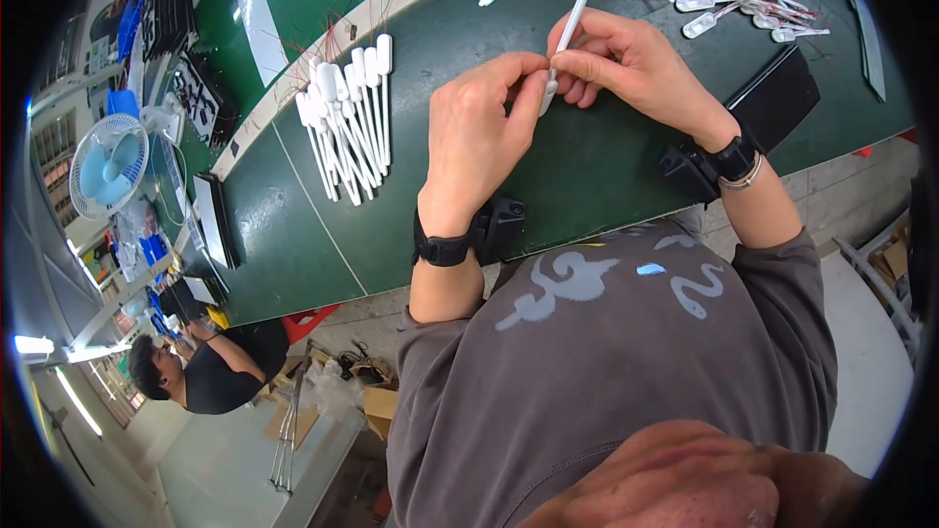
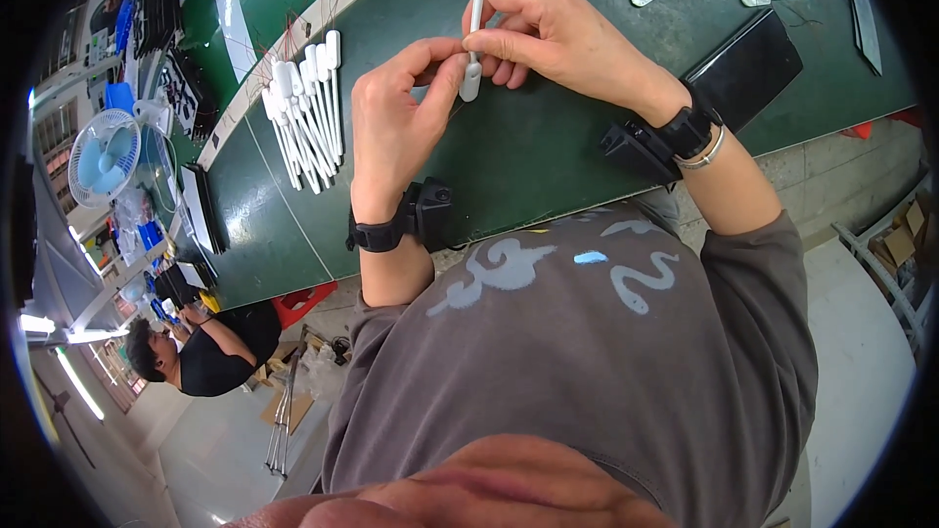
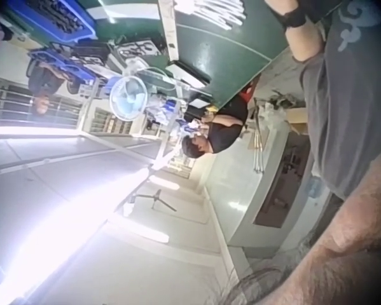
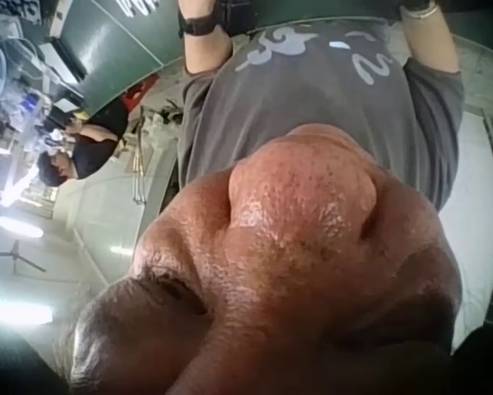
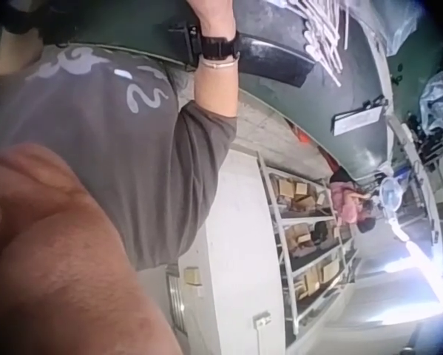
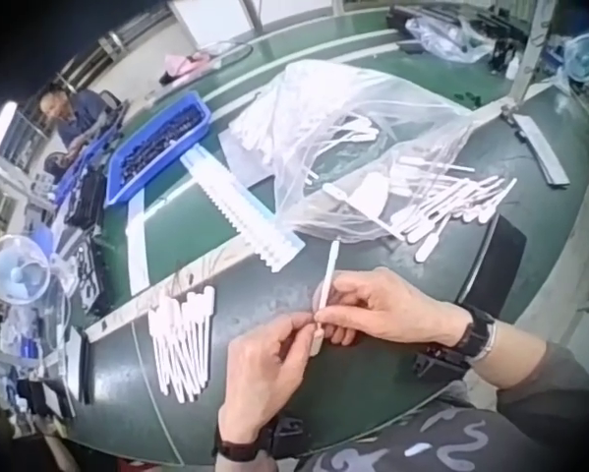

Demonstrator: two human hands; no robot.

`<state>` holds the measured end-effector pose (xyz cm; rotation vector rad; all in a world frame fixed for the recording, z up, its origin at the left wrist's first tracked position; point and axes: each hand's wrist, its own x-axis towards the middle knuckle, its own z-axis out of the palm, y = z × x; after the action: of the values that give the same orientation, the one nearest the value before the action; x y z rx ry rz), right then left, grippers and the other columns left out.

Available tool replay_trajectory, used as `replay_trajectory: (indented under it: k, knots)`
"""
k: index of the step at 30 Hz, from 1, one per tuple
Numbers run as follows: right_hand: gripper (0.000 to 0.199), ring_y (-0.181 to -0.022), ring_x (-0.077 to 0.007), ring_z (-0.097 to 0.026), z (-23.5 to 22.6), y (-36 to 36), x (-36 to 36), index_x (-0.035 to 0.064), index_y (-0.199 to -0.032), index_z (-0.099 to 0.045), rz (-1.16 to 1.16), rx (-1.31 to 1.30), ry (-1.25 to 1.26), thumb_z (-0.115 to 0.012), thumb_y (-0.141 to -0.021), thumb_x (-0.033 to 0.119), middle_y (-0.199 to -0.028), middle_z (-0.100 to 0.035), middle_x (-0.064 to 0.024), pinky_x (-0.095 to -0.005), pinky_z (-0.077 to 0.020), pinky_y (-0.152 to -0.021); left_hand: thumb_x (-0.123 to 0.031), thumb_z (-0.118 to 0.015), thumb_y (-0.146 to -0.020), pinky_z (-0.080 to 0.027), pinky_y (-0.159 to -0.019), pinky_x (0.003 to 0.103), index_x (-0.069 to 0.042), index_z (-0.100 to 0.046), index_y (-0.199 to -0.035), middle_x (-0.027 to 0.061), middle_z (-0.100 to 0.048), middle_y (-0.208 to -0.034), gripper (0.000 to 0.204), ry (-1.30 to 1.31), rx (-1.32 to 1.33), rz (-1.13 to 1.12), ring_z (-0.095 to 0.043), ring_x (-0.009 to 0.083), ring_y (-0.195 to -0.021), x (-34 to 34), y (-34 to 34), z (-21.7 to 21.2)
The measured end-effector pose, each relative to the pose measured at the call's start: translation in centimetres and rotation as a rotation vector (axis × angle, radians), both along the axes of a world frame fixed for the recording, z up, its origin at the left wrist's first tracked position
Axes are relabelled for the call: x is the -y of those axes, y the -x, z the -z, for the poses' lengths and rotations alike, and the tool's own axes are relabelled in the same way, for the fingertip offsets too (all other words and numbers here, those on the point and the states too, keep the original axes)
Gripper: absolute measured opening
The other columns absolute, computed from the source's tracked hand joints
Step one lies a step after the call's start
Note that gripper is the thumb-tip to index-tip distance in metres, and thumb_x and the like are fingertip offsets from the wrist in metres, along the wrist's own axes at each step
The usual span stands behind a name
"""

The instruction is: The person picks up a white plastic housing and a wire, inserts the wire into the housing, and then aligns and presses a long white plastic rod into the assembly before setting it down.

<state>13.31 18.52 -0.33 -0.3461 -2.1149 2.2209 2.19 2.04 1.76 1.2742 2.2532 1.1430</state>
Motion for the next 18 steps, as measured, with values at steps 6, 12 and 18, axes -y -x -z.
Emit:
replay_trajectory:
  k: [6, 12, 18]
  knots:
    - [0.020, -0.074, -0.0108, -0.066, 0.0, 0.0, 0.0, 0.0030, -0.108, -0.059, 0.081, -0.038, 0.134, -0.059, -0.098, 0.020, -0.083, -0.067, -0.0059, -0.0233, -0.0557, -0.066, -0.008, -0.069, -0.084, -0.050, -0.058, 0.033, -0.004, -0.069, -0.093, 0.0097, -0.069, -0.080, 0.010, -0.138, -0.025, -0.019, -0.065, 0.0236, -0.066, -0.5, -0.5, 0.3]
    - [0.020, -0.082, -0.0160, -0.068, 0.2, -0.1, 0.1, 0.0008, -0.113, -0.055, 0.142, -0.259, 0.155, -0.055, -0.100, 0.016, -0.091, -0.066, -0.0092, -0.0280, -0.0593, -0.070, -0.005, -0.072, -0.081, -0.051, -0.060, 0.033, -0.006, -0.068, -0.098, 0.0078, -0.068, -0.087, 0.017, -0.278, 0.207, -0.140, -0.065, 0.0236, -0.070, -0.9, -1.3, 0.4]
    - [0.022, -0.084, -0.0193, -0.069, 0.2, -0.2, -0.4, 0.0004, -0.114, -0.054, 0.155, -0.320, 0.228, -0.056, -0.099, 0.016, -0.094, -0.066, -0.0112, -0.0302, -0.0603, -0.070, -0.005, -0.075, -0.078, -0.053, -0.064, 0.034, -0.005, -0.068, -0.098, 0.0079, -0.068, -0.090, 0.021, -0.378, -0.197, -0.132, -0.066, 0.0242, -0.074, -1.3, -1.2, 0.6]
